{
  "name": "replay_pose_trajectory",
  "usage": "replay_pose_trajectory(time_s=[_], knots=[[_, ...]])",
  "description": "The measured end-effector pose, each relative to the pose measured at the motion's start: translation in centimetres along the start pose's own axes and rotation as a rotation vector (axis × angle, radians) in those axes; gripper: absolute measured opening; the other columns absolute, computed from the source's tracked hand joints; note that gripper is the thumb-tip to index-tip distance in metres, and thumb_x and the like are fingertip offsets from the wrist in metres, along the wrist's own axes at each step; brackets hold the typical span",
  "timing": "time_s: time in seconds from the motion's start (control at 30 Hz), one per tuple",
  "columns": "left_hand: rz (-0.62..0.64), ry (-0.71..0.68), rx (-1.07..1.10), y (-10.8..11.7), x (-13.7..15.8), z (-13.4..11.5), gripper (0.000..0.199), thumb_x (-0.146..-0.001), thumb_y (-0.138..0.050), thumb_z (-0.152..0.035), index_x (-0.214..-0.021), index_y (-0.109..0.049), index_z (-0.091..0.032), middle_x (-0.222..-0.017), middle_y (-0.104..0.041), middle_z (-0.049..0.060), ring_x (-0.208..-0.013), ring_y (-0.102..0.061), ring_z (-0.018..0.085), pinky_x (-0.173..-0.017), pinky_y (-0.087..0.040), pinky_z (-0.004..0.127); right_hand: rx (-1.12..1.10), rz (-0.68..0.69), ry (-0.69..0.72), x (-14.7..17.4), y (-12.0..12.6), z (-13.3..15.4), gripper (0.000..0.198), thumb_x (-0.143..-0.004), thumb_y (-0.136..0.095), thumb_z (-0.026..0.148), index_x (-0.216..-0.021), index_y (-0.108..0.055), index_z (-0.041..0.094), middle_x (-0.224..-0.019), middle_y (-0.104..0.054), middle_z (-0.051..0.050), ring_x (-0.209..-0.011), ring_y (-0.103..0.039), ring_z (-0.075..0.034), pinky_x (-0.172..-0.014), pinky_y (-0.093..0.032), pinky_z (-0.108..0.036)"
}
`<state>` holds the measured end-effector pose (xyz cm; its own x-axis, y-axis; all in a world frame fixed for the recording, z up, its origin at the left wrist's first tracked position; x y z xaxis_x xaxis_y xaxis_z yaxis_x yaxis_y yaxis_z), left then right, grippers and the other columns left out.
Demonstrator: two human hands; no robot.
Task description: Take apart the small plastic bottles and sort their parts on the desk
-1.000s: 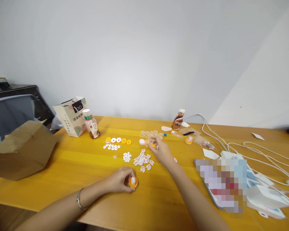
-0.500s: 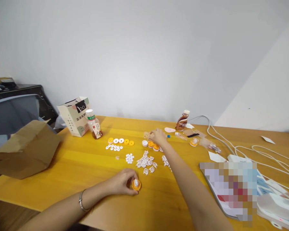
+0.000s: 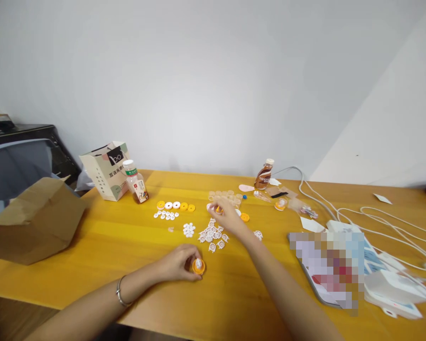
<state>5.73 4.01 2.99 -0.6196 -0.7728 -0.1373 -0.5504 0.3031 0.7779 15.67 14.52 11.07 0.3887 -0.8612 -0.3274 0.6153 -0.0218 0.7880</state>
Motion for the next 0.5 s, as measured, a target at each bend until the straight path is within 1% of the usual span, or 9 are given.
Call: replay_pose_trajectory(time_s=[0.03, 0.07, 0.1, 0.13, 0.2, 0.27, 0.33, 0.4, 0.5], knots=[[0.000, 0.000, 0.004, 0.0, 0.0, 0.0, 0.030, -0.066, -0.067, -0.035, -0.085, -0.053, -0.016, -0.078, -0.057, -0.001, -0.070, -0.050, 0.012, -0.064, -0.037, 0.020, -0.135, 0.069, 0.056, 2.1, -1.1, 1.6, 0.016, -0.085, -0.044, 0.029, -0.083, -0.056, 0.019, -0.080, -0.058, -0.002, -0.074, -0.053, -0.015, -0.067, -0.042, -0.026], [-0.004, 0.001, 0.007, 0.0, 0.0, 0.0, 0.030, -0.066, -0.067, -0.036, -0.084, -0.053, -0.016, -0.077, -0.057, -0.001, -0.070, -0.050, 0.012, -0.063, -0.037, 0.020, -0.232, 0.133, 0.081, 4.4, -2.3, 2.7, 0.016, -0.085, -0.043, 0.030, -0.083, -0.055, 0.020, -0.079, -0.058, -0.001, -0.071, -0.053, -0.014, -0.064, -0.042, -0.024], [-0.010, 0.000, 0.009, 0.1, 0.0, 0.1, 0.030, -0.066, -0.067, -0.037, -0.083, -0.052, -0.016, -0.076, -0.056, -0.001, -0.069, -0.050, 0.013, -0.063, -0.037, 0.020, -0.291, 0.157, 0.080, 6.4, -3.3, 3.5, 0.014, -0.085, -0.044, 0.030, -0.085, -0.054, 0.020, -0.078, -0.057, 0.000, -0.070, -0.052, -0.013, -0.063, -0.042, -0.024], [-0.020, -0.004, 0.011, 0.1, 0.0, 0.1, 0.030, -0.066, -0.067, -0.037, -0.081, -0.052, -0.016, -0.075, -0.056, -0.001, -0.069, -0.050, 0.013, -0.063, -0.037, 0.021, -0.317, 0.136, 0.068, 8.1, -3.9, 3.9, 0.012, -0.084, -0.047, 0.030, -0.086, -0.053, 0.020, -0.078, -0.056, 0.000, -0.069, -0.051, -0.013, -0.063, -0.042, -0.024], [-0.037, -0.016, 0.014, 0.1, 0.0, 0.0, 0.029, -0.066, -0.066, -0.037, -0.079, -0.050, -0.016, -0.075, -0.056, -0.001, -0.070, -0.050, 0.012, -0.064, -0.037, 0.021, -0.303, 0.089, 0.042, 10.6, -5.0, 4.0, 0.015, -0.077, -0.057, 0.030, -0.087, -0.052, 0.020, -0.076, -0.054, 0.000, -0.067, -0.049, -0.013, -0.062, -0.041, -0.025], [-0.048, -0.029, 0.009, 0.1, 0.0, -0.1, 0.027, -0.067, -0.066, -0.035, -0.077, -0.049, -0.016, -0.076, -0.056, -0.001, -0.070, -0.050, 0.012, -0.064, -0.036, 0.021, -0.270, 0.075, 0.038, 11.6, -6.1, 4.0, 0.013, -0.076, -0.058, 0.028, -0.086, -0.053, 0.020, -0.075, -0.052, 0.000, -0.068, -0.048, -0.014, -0.062, -0.041, -0.025], [-0.054, -0.034, -0.007, 0.1, 0.0, -0.1, 0.025, -0.068, -0.065, -0.034, -0.075, -0.048, -0.016, -0.075, -0.055, -0.001, -0.069, -0.049, 0.012, -0.063, -0.036, 0.020, -0.248, 0.080, 0.055, 11.8, -6.8, 4.1, 0.006, -0.080, -0.054, 0.026, -0.082, -0.055, 0.020, -0.076, -0.052, -0.001, -0.070, -0.049, -0.014, -0.064, -0.041, -0.026], [-0.060, -0.036, -0.021, 0.1, 0.0, -0.2, 0.025, -0.068, -0.064, -0.034, -0.074, -0.048, -0.016, -0.073, -0.054, -0.002, -0.067, -0.048, 0.011, -0.063, -0.035, 0.020, -0.240, 0.082, 0.066, 11.6, -7.1, 4.2, 0.008, -0.083, -0.051, 0.026, -0.079, -0.056, 0.020, -0.077, -0.052, -0.002, -0.072, -0.049, -0.015, -0.066, -0.041, -0.027], [-0.067, -0.040, -0.030, 0.1, 0.0, -0.3, 0.024, -0.068, -0.064, -0.032, -0.074, -0.048, -0.016, -0.072, -0.053, -0.003, -0.066, -0.047, 0.011, -0.062, -0.035, 0.020, -0.227, 0.081, 0.059, 11.6, -7.3, 4.3, 0.013, -0.085, -0.048, 0.027, -0.080, -0.057, 0.020, -0.079, -0.052, -0.003, -0.075, -0.051, -0.016, -0.068, -0.042, -0.028]])
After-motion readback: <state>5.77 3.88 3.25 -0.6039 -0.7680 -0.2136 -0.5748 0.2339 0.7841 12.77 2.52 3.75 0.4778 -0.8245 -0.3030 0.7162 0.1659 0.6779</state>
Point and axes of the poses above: each hand's wrist, its own x-axis away from the middle knuckle, its own y-axis out of the back of the hand, z = x × y, the point moved 10 cm from there along -x, towards the middle knuckle
